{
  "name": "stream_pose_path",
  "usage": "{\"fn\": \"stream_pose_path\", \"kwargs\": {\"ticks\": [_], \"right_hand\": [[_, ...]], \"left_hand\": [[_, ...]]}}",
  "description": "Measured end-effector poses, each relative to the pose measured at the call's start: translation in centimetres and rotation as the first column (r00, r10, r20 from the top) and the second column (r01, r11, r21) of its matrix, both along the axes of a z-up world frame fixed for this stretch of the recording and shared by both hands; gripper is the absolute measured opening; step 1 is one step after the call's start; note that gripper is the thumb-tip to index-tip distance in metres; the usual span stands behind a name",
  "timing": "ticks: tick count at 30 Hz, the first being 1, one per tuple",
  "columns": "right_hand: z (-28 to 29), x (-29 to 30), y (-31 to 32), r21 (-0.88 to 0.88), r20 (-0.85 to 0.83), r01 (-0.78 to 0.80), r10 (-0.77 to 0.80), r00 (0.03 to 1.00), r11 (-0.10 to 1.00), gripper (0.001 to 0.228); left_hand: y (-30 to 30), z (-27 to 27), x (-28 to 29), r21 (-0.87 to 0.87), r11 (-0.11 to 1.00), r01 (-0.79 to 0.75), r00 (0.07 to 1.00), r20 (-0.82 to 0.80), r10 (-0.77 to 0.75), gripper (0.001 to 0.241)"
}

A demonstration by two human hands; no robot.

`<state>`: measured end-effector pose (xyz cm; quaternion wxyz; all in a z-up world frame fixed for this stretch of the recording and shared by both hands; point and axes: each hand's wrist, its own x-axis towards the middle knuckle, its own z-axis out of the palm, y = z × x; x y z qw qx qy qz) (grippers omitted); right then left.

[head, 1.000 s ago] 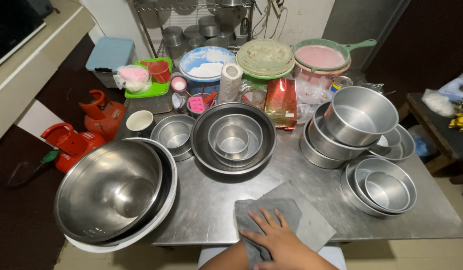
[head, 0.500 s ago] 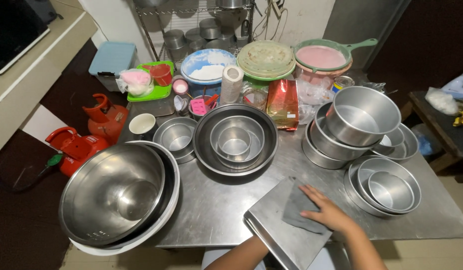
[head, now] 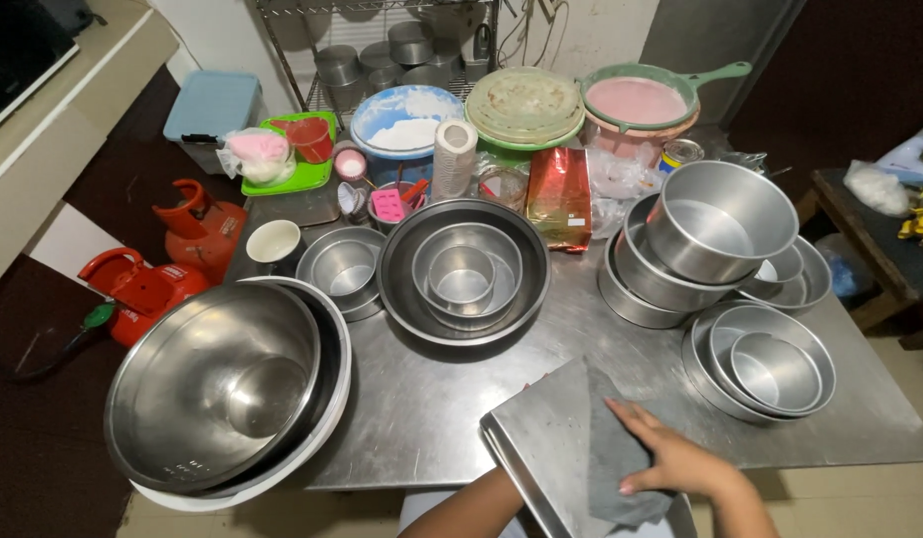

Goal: Wiping down and cleaning metal cake pans with a cloth at a stainless steel workbench.

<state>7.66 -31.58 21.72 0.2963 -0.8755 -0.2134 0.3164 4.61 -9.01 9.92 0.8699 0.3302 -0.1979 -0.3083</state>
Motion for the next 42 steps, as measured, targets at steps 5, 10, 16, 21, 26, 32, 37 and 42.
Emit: {"fn": "stream_pose_path", "kwargs": {"ticks": [5, 10, 16, 21, 26, 32, 37, 42], "right_hand": [[1.1, -0.6, 3.5, -0.126, 0.064, 0.021, -0.013, 0.998, 0.992, 0.133], [2.0, -1.4, 5.9, -0.289, 0.226, -0.078, 0.147, 0.963, 0.954, 0.117], [2.0, -0.9, 7.2, -0.336, 0.236, -0.044, 0.130, 0.963, 0.941, 0.097], [2.0, -0.3, 7.4, -0.291, 0.271, -0.061, 0.144, 0.952, 0.955, 0.093], [2.2, -0.6, 7.8, -0.273, 0.306, -0.060, 0.146, 0.941, 0.960, 0.089], [4.7, -3.1, 10.5, -0.344, 0.325, -0.160, 0.277, 0.904, 0.925, 0.095], [6.7, -5.8, 13.2, -0.207, 0.379, -0.377, 0.430, 0.820, 0.903, 0.100], [4.0, -4.8, 12.6, -0.103, 0.494, -0.385, 0.383, 0.781, 0.917, 0.092]], "left_hand": [[0.5, 1.4, 0.5, 0.042, 0.999, 0.032, 0.999, 0.023, -0.033, 0.077], [0.4, 1.4, 1.7, 0.087, 0.993, 0.082, 0.995, 0.044, -0.087, 0.078], [0.2, -0.2, 1.6, 0.085, 0.992, 0.096, 0.995, -0.041, -0.092, 0.069], [-0.1, -3.6, 2.8, 0.217, 0.976, -0.031, 0.993, 0.118, 0.005, 0.066], [-0.3, -4.4, 3.1, 0.098, 0.995, 0.020, 0.994, -0.108, -0.009, 0.067], [-7.1, 2.2, 0.7, -0.290, 0.810, -0.510, 0.825, 0.101, 0.556, 0.073], [-9.8, 10.3, -1.6, -0.904, -0.267, -0.334, 0.462, -0.404, 0.789, 0.101], [-9.3, 11.7, -1.2, -0.463, -0.407, -0.787, 0.127, -0.768, 0.627, 0.097]]}}
